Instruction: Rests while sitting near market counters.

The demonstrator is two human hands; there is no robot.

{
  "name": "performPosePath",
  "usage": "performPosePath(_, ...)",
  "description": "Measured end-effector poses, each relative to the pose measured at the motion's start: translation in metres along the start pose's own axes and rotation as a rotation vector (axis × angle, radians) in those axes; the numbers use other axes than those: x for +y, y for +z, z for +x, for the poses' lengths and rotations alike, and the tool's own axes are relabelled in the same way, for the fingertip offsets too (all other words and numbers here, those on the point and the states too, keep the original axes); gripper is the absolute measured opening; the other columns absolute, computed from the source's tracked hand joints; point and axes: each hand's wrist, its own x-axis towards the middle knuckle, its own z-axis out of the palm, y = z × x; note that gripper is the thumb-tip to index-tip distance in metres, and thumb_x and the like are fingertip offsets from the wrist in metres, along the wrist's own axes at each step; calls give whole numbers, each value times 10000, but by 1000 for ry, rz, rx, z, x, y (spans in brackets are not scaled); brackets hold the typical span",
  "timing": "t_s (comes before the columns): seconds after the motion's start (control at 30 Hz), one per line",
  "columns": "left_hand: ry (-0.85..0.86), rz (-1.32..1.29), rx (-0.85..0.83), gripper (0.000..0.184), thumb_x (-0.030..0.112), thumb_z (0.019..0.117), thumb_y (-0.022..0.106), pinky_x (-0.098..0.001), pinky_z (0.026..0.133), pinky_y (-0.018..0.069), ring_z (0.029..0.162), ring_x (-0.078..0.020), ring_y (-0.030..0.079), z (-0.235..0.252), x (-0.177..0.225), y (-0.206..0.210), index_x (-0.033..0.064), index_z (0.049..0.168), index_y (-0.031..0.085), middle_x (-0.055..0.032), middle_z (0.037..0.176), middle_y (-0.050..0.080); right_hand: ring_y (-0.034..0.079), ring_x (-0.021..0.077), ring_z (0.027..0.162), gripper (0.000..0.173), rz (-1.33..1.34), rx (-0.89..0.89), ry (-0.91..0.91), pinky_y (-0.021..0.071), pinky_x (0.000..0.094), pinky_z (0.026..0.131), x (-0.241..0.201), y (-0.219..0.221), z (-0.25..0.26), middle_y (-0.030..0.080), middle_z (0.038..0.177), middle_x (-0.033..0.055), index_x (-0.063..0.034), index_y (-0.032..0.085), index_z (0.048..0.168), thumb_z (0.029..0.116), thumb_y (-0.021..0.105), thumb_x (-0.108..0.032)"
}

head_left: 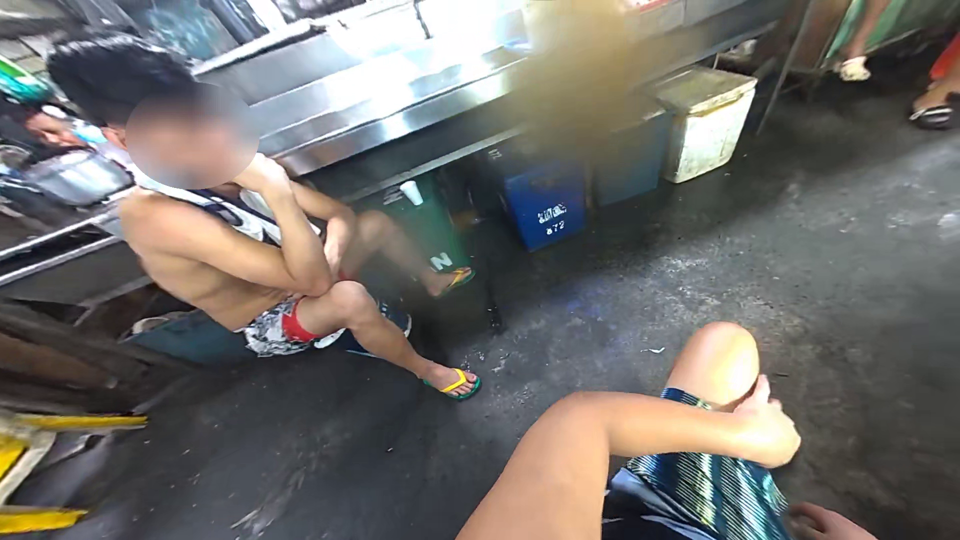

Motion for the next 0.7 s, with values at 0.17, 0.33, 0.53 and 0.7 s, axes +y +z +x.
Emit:
performPosePath(0.17, -13, 25, 272, 464, 517, 933, 615, -665, 1130, 334, 1226, -375, 585, -9, -43, 6, 89, 1071, 730, -150, 1201, 684, 657, 393, 1193, 459, 50, -30, 81, 507, 641, 1027, -15, 10, 4, 665, 1300, 205, -124, 591, 1411, 1034, 602, -384)
performPosePath(0.33, -51, 35, 122, 661, 638, 993, 456, -724, 1200, 89, 1445, -392, 406, 9, -44, 1, 79, 1235, 713, -154, 1422, 600, 618, 416, 1236, 429, 96, 103, 110, 453, 665, 1046, 19, 3, 23, 656, 1315, 228, -86, 662, 1340, 1019, 623, -367)
performPosePath(0.53, 58, 98, 14, 665, 686, 990, 373, -596, 1225, 218, 1310, -283, 565, 9, -33, 3, 151, 1127, 744, -68, 1265, 696, 592, 453, 1258, 432, 140, 142, 121, 425, 679, 1058, 18, 0, 3, 648, 1294, 280, -1, 660, 1305, 1010, 634, -315)
performPosePath(0.7, -108, 244, 76, 857, 784, 950, 328, -751, 1179, 50, 1491, -403, 340, 13, -12, 0, 101, 1353, 654, -140, 1523, 519, 538, 479, 1320, 462, 136, 135, 98, 376, 691, 1099, -6, -9, -17, 598, 1353, 322, 49, 618, 1341, 1015, 630, -278)
